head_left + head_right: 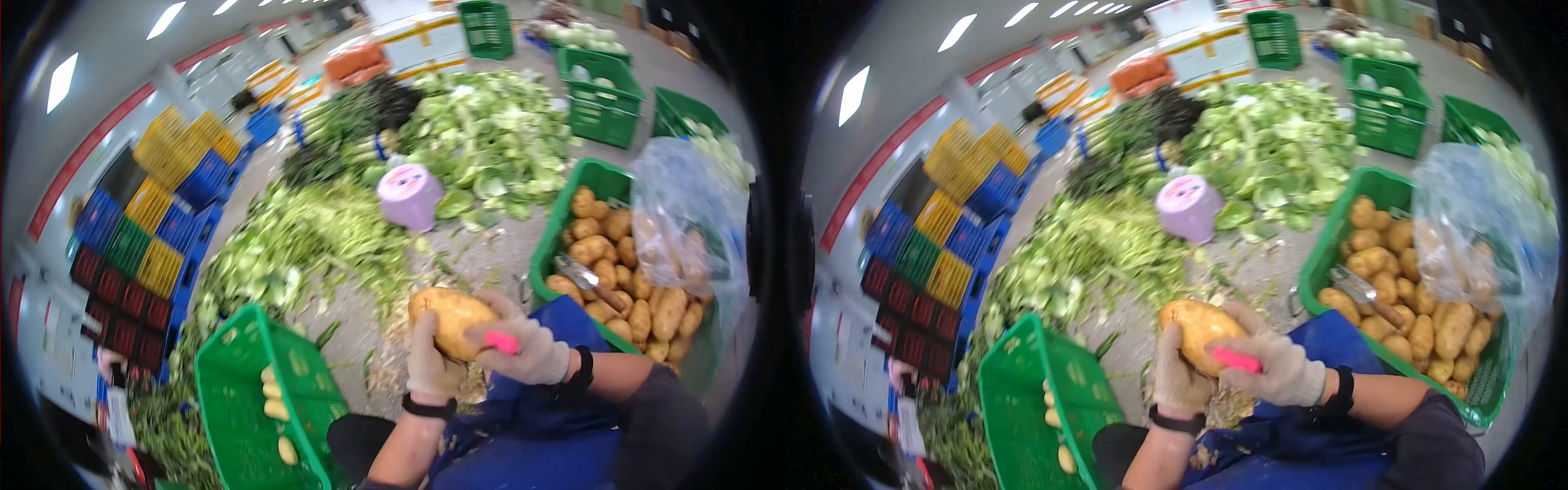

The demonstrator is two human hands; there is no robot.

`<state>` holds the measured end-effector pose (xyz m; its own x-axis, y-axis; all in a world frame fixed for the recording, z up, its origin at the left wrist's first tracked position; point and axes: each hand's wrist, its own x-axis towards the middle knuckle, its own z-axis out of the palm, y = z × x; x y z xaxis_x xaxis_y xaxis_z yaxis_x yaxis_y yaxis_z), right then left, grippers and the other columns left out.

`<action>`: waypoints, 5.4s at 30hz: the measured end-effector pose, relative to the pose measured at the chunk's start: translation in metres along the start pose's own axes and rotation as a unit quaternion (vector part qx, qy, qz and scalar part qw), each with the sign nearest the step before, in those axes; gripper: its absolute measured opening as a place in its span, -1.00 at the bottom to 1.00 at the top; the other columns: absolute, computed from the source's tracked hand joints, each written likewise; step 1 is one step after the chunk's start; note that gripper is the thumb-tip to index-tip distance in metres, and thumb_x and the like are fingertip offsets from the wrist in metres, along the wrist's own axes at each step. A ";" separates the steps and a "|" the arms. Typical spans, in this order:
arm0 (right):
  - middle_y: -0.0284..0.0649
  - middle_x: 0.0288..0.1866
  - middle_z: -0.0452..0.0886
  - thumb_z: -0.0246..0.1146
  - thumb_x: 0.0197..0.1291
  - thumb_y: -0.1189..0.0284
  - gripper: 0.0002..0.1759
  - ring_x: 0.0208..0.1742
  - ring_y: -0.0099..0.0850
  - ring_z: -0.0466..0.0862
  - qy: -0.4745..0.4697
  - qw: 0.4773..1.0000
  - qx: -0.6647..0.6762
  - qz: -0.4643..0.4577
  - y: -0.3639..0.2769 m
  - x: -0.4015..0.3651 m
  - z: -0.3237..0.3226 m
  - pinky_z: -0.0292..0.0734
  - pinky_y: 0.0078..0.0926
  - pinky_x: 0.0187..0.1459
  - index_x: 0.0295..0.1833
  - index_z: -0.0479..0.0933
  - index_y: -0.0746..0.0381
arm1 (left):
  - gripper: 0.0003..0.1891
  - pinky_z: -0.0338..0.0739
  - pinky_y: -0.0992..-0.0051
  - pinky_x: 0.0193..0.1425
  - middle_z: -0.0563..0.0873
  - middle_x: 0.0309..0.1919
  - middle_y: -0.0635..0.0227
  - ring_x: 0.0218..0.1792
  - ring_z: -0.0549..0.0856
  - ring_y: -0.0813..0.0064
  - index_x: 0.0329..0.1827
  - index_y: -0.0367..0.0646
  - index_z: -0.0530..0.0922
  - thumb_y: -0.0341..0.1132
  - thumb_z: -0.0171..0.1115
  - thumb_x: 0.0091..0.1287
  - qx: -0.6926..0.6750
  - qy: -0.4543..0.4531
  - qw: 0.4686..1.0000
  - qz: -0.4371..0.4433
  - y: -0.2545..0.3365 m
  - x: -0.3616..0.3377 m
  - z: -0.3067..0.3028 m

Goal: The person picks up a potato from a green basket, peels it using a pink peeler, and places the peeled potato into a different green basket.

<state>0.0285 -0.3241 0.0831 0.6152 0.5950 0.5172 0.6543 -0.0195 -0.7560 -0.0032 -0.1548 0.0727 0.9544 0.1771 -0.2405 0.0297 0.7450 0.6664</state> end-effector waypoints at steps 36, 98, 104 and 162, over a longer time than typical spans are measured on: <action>-0.15 -0.45 0.61 0.17 0.23 -0.06 -0.61 -0.39 -0.13 0.65 -0.435 0.876 -0.208 -0.002 0.058 0.089 0.120 0.52 -0.24 -0.37 -0.24 0.59 0.03 | -0.27 0.51 0.00 0.20 0.49 0.27 0.10 0.18 0.56 0.04 0.43 -0.01 0.28 0.31 -0.16 0.37 -0.347 -0.009 0.935 -0.078 0.036 -0.003 -0.204; -0.07 -0.35 0.63 0.04 0.36 -0.05 -0.58 -0.25 -0.04 0.65 -0.405 0.849 -0.048 0.337 0.276 -0.025 0.204 0.54 -0.14 -0.21 -0.06 0.49 0.07 | -0.42 0.62 0.08 -0.04 0.61 0.06 0.22 -0.01 0.65 0.19 0.25 0.02 0.42 0.21 -0.15 0.37 -0.040 0.369 0.883 -0.288 -0.120 0.096 -0.315; -0.08 -0.31 0.68 0.00 0.34 0.01 -0.59 -0.25 -0.04 0.68 -0.391 0.825 -0.174 0.368 0.314 -0.019 0.216 0.55 -0.11 -0.25 -0.09 0.52 0.11 | -0.51 0.61 0.13 -0.24 0.68 -0.09 0.23 -0.19 0.68 0.19 0.16 -0.10 0.49 0.04 -0.16 0.41 0.002 0.353 0.904 -0.240 -0.138 0.100 -0.340; 0.03 -0.25 0.67 0.07 0.32 0.03 -0.60 -0.24 0.01 0.68 -0.425 0.808 -0.088 0.398 0.301 -0.034 0.209 0.56 -0.04 -0.21 -0.07 0.52 0.14 | -0.56 0.49 0.36 0.09 0.64 -0.08 0.01 -0.07 0.62 0.22 0.08 -0.39 0.50 -0.16 -0.06 0.38 0.433 0.439 0.786 -0.051 -0.127 0.122 -0.299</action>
<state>0.1124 -0.1828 -0.2455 0.3963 0.6735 -0.6240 0.2992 -0.7373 -0.6057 0.0211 -0.0356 -0.2520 0.3732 0.8029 -0.4649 0.6457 0.1350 0.7515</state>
